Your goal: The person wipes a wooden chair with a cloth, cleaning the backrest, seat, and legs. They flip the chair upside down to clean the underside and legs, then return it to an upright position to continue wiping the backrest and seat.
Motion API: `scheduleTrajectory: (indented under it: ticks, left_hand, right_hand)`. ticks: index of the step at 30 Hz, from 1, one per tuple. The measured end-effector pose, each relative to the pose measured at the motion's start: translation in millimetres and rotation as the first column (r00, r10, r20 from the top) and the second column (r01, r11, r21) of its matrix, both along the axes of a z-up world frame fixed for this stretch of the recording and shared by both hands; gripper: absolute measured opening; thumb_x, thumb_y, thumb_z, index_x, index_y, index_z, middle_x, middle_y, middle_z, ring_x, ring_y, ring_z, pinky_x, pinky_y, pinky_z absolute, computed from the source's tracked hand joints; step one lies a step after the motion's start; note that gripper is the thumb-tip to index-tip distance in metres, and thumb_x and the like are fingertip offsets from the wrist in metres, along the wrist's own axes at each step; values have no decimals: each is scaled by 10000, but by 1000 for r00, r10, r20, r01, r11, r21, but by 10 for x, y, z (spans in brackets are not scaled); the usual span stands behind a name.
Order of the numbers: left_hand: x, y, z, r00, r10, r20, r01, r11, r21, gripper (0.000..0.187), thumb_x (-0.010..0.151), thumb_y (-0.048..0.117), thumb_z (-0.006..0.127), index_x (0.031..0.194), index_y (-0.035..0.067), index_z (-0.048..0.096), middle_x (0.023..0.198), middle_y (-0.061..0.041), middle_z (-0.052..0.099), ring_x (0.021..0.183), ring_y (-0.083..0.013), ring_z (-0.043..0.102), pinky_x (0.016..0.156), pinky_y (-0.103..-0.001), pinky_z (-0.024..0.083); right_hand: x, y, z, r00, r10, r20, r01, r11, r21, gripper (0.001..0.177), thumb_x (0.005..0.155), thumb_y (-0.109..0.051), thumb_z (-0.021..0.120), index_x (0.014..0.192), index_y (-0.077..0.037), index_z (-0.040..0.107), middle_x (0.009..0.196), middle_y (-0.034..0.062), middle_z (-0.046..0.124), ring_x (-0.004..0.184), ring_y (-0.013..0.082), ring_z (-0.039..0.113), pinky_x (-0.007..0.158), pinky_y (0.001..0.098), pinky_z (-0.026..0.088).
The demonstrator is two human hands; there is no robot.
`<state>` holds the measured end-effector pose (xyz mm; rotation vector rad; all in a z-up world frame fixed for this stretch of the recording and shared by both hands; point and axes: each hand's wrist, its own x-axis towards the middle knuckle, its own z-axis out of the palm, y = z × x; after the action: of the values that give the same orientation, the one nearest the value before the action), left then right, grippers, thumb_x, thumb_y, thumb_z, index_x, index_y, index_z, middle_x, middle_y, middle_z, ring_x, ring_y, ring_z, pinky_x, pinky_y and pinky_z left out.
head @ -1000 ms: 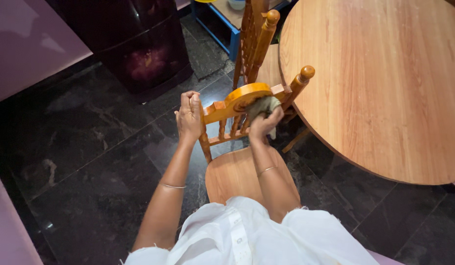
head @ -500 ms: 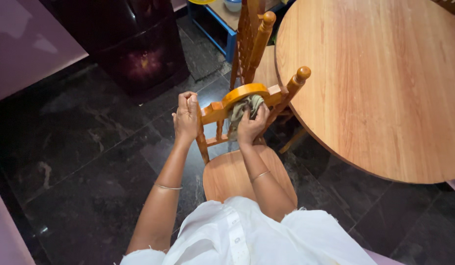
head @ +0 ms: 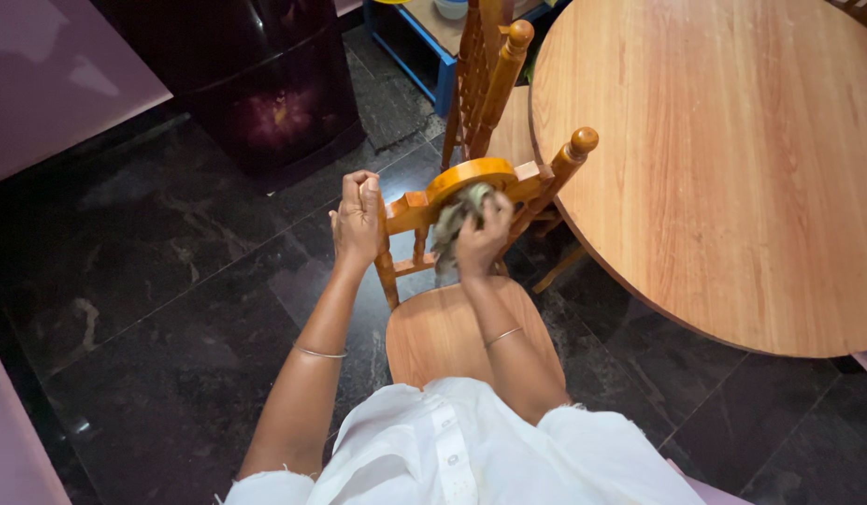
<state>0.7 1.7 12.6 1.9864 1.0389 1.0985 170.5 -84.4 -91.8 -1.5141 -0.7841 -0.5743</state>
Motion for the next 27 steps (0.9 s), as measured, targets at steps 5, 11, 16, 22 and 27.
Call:
scheduleTrajectory:
  ticks: [5, 11, 16, 22, 27]
  left_hand:
    - [34, 12, 15, 1000, 4, 24, -4, 1000, 7, 423, 1071, 532, 351, 1234, 205, 563, 919, -24, 705, 989, -273, 711, 1097, -664, 292]
    - [32, -24, -9, 1000, 17, 5, -17, 1000, 7, 424, 1073, 536, 336, 1231, 212, 560, 945, -27, 713, 1018, -284, 702, 1099, -673, 279]
    - [52, 15, 28, 1000, 8, -22, -8, 1000, -12, 429, 1067, 538, 336, 1249, 208, 541, 935, -26, 722, 1032, -286, 700, 1107, -719, 224]
    - [46, 30, 13, 1000, -4, -11, 4, 1000, -4, 428, 1067, 539, 338, 1238, 202, 537, 947, -24, 721, 1024, -293, 702, 1082, -751, 198]
    - [27, 62, -41, 1000, -18, -8, 18, 1000, -19, 424, 1075, 536, 342, 1236, 201, 545, 941, -22, 716, 990, -270, 706, 1050, -630, 334]
  right_hand:
    - [262, -56, 91, 997, -44, -66, 51, 992, 112, 330, 877, 10, 712, 1203, 36, 665, 1192, 198, 659, 1130, 370, 653, 995, 424, 525]
    - [412, 135, -611, 963, -69, -259, 102, 988, 114, 309, 923, -67, 718, 1210, 38, 669, 1157, 211, 662, 1087, 398, 663, 971, 437, 526]
    - [180, 369, -1076, 931, 10, -365, 10, 999, 53, 428, 842, -109, 748, 1233, 45, 664, 1142, 234, 704, 1071, 400, 676, 959, 444, 502]
    - [-242, 356, -725, 796, 275, -540, -241, 961, 134, 327, 868, -50, 696, 1184, 33, 671, 1040, 153, 736, 962, 255, 687, 891, 367, 523]
    - [-189, 148, 27, 743, 514, -429, -376, 851, 367, 296, 962, -25, 646, 1256, -3, 631, 1146, 95, 679, 1043, 177, 631, 961, 330, 501]
